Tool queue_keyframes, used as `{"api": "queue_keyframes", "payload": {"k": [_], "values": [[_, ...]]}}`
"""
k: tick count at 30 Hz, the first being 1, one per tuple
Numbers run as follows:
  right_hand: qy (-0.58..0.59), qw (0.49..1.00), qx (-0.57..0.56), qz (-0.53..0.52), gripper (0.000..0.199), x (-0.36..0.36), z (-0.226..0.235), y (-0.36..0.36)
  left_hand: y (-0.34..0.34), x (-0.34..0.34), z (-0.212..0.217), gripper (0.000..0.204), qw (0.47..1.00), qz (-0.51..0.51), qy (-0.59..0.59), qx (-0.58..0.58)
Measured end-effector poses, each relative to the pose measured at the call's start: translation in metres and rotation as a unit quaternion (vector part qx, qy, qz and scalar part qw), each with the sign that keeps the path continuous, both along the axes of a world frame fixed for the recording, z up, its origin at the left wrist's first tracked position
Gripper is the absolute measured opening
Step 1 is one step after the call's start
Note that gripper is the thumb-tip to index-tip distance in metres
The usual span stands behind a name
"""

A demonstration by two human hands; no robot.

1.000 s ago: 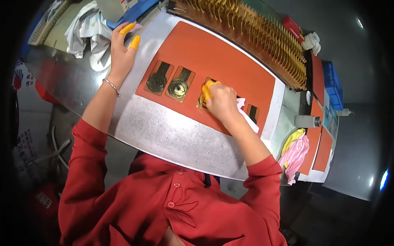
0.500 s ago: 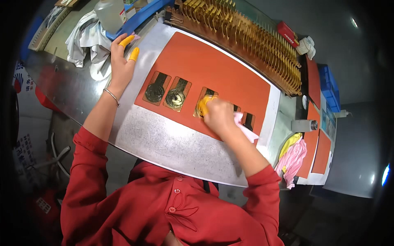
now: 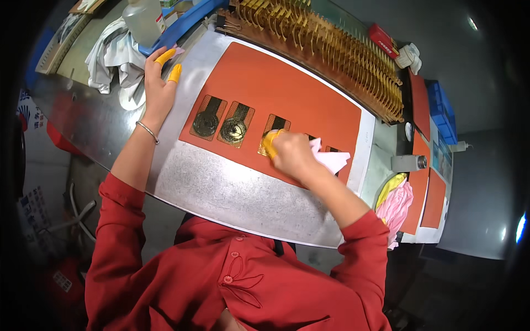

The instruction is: The person wipes the surface of several small, dark, guitar-shaped decorative items arranged on a red mat using a yellow cloth. They periodically apply liquid from a squeeze bottle onto the cloth and continue wiping the items individually. The person also uses a pink cloth to wipe the items and the surrounding mat area.

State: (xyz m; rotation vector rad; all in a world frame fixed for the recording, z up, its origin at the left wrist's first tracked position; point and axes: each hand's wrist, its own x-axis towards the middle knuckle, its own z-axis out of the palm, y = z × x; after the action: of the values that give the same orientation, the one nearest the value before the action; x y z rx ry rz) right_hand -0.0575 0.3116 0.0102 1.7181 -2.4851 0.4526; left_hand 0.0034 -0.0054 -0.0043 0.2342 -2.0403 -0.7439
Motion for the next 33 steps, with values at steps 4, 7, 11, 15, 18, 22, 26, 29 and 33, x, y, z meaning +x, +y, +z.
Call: {"api": "queue_keyframes", "payload": {"k": [4, 7, 11, 15, 18, 22, 26, 29, 33], "values": [[-0.017, 0.999, -0.025, -0.045, 0.006, -0.003, -0.001, -0.001, 0.006, 0.000, 0.004, 0.031, 1.000, 0.011, -0.014, 0.005], [-0.002, 0.998, 0.051, -0.023, 0.006, 0.007, 0.009, 0.001, 0.004, 0.001, 0.000, 0.031, 1.000, 0.010, -0.010, 0.004], [-0.025, 1.000, -0.004, -0.014, 0.007, 0.014, 0.004, 0.006, 0.004, 0.000, 0.000, 0.030, 1.000, 0.004, -0.008, 0.001], [-0.009, 0.999, 0.029, -0.011, 0.006, 0.013, 0.007, 0.007, 0.004, 0.001, -0.001, 0.030, 1.000, 0.007, -0.005, 0.005], [-0.032, 0.999, 0.006, -0.001, 0.007, 0.016, 0.002, 0.013, 0.001, -0.003, 0.001, 0.030, 1.000, 0.008, -0.006, -0.005], [-0.015, 1.000, 0.003, -0.007, 0.006, 0.009, 0.007, 0.006, 0.005, 0.003, -0.001, 0.031, 1.000, 0.005, -0.013, 0.019], [-0.028, 0.999, 0.024, -0.004, 0.007, 0.021, 0.006, 0.013, 0.003, -0.001, -0.001, 0.031, 1.000, 0.003, -0.010, 0.008], [-0.012, 0.999, 0.025, -0.026, 0.007, 0.004, 0.004, 0.008, 0.004, -0.001, 0.000, 0.031, 1.000, 0.002, -0.005, 0.003], [-0.060, 0.997, 0.039, 0.008, 0.012, 0.013, 0.006, 0.017, 0.003, 0.000, 0.001, 0.032, 1.000, 0.004, -0.017, 0.009]]}}
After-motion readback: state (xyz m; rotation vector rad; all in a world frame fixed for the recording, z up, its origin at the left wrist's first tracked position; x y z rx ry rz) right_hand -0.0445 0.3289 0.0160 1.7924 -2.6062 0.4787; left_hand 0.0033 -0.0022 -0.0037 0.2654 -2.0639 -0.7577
